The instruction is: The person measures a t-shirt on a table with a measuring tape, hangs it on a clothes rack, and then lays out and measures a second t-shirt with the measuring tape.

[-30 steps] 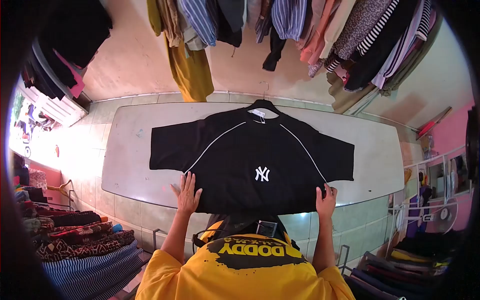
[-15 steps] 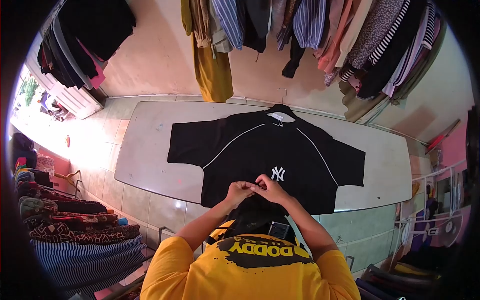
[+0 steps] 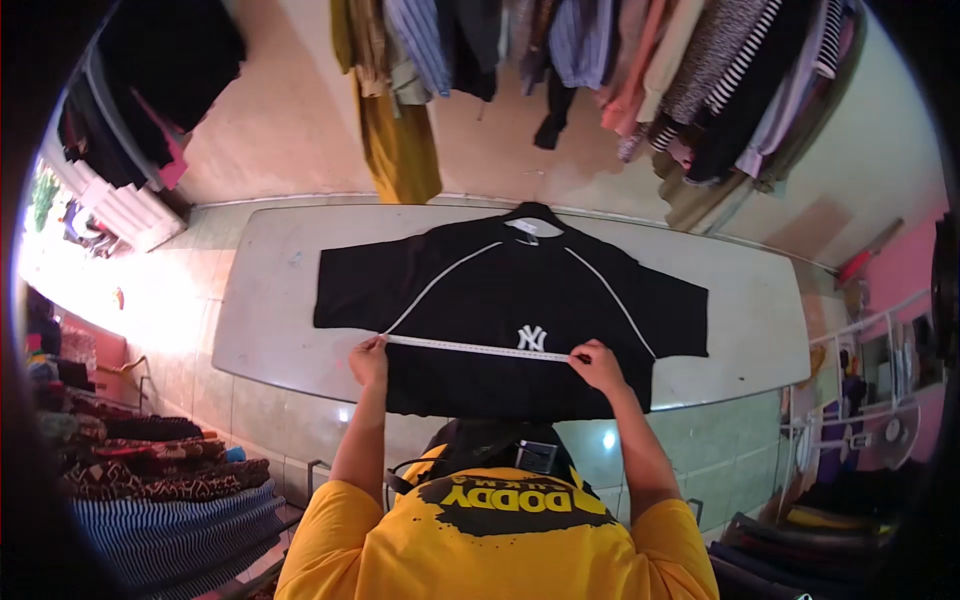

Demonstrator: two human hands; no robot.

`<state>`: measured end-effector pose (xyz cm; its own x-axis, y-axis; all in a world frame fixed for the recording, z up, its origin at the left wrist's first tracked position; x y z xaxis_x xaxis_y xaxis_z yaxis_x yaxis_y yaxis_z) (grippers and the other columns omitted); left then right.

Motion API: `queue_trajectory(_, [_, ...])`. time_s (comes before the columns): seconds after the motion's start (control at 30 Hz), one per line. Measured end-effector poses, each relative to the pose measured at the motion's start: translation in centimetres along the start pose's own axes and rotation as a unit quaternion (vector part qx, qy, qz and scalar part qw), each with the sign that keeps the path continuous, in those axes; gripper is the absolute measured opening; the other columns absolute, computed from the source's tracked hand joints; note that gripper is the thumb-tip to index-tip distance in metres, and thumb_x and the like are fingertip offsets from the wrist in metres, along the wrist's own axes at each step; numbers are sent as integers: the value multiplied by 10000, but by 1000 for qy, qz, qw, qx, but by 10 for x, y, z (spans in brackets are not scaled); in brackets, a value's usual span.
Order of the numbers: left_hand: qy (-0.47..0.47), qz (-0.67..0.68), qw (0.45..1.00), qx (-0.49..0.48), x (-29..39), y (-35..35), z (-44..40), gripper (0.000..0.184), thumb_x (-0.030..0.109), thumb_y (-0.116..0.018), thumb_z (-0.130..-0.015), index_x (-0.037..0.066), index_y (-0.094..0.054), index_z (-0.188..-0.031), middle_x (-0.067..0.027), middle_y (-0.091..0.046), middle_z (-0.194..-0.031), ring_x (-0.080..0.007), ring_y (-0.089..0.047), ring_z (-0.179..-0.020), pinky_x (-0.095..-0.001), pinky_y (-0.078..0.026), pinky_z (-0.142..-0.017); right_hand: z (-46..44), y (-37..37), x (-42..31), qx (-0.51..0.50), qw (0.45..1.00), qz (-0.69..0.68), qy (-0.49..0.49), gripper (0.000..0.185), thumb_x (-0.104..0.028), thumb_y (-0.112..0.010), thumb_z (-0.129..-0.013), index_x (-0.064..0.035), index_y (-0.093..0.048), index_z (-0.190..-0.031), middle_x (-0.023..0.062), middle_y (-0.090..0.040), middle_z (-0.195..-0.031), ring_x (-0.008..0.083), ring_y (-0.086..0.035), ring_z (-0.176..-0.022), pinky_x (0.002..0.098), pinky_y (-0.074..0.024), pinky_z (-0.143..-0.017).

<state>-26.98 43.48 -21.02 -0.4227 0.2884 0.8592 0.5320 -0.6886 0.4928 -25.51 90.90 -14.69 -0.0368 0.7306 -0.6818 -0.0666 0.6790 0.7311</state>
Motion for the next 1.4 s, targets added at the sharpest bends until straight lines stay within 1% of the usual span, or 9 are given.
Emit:
queue_trajectory(0.17, [-92, -103, 990, -20, 27, 5, 7, 249, 231, -698, -707, 22, -684, -843, -148, -659, -741, -197, -638, -662, -295, -471, -626, 2, 13, 18, -17, 1000, -16, -13, 152, -234, -656, -706, -99, -659, -776, 84, -553, -765, 238, -583, -729, 323, -465, -666])
queue_trajectory(0.4, [-21, -50, 998, -28, 17, 4, 3, 263, 194, -717, -702, -11, -673, -862, -126, -668, -784, -169, -627, -697, -271, -465, -679, 30, 122, 118, 15, 990, 76, -118, 130, -236, -688, -667, -136, -682, -751, 71, -578, -777, 229, -600, -732, 321, -478, -665])
queue_trajectory(0.57, [-11, -48, 998, -28, 11, 2, -2, 270, 205, -720, -699, -5, -675, -864, -119, -669, -786, -177, -630, -712, -274, -468, -691, 50, 132, 159, -7, 976, 102, -190, 138, -243, -694, -658, -152, -692, -761, 65, -582, -794, 234, -596, -761, 327, -477, -700])
queue_trajectory(1.07, [-7, -47, 999, -19, 3, 2, -7, 280, 209, -718, -711, -8, -671, -882, -125, -668, -803, -158, -620, -721, -261, -465, -694, 53, 124, 162, 13, 974, 133, -184, 143, -272, -682, -665, -148, -687, -738, 56, -578, -837, 232, -589, -772, 336, -473, -702])
queue_trajectory(1.17, [-1, -12, 1000, -19, -3, 3, -7, 290, 212, -715, -713, -14, -668, -889, -109, -665, -797, -148, -606, -717, -248, -454, -695, 51, 119, 171, 9, 981, 123, -149, 129, -248, -685, -660, -133, -682, -719, 64, -579, -825, 237, -588, -744, 340, -475, -679])
queue_trajectory(1.23, [33, 62, 995, -70, -6, -4, -8, 280, 211, -712, -713, -17, -666, -869, -83, -651, -767, -138, -590, -705, -239, -443, -686, 52, 121, 163, 20, 986, 107, -125, 146, -247, -704, -654, -117, -667, -707, 78, -577, -796, 230, -588, -721, 330, -475, -660])
queue_trajectory(1.3, [29, 52, 996, -68, 2, 0, -4, 290, 228, -696, -728, -37, -651, -838, -61, -636, -749, -131, -579, -700, -237, -434, -669, 53, 120, 163, 13, 989, 75, -124, 219, -270, -732, -645, -94, -635, -731, 84, -577, -781, 218, -586, -714, 317, -473, -655])
queue_trajectory(1.37, [54, 178, 979, -87, -12, -5, -9, 328, 272, -669, -751, -48, -638, -816, -56, -634, -752, -127, -574, -707, -238, -428, -661, 55, 123, 154, 16, 990, 77, -119, 302, -302, -750, -641, -70, -601, -764, 88, -582, -792, 209, -579, -701, 313, -472, -656])
queue_trajectory(1.4, [45, 176, 979, -90, -6, -4, -4, 380, 317, -646, -764, -59, -626, -819, -57, -638, -771, -125, -571, -709, -237, -423, -666, 56, 122, 153, 23, 993, 48, -109, 401, -278, -773, -621, -42, -554, -859, 90, -577, -785, 198, -567, -687, 315, -469, -651])
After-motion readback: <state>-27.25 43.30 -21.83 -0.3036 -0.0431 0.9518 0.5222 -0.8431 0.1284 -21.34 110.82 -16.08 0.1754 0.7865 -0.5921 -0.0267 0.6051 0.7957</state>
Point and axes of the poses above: each hand's wrist, its own z-axis away from the middle knuckle, its own y-axis out of the back of the hand, x = y × z, the point moved 9 cm from there along -z, towards the middle knuckle
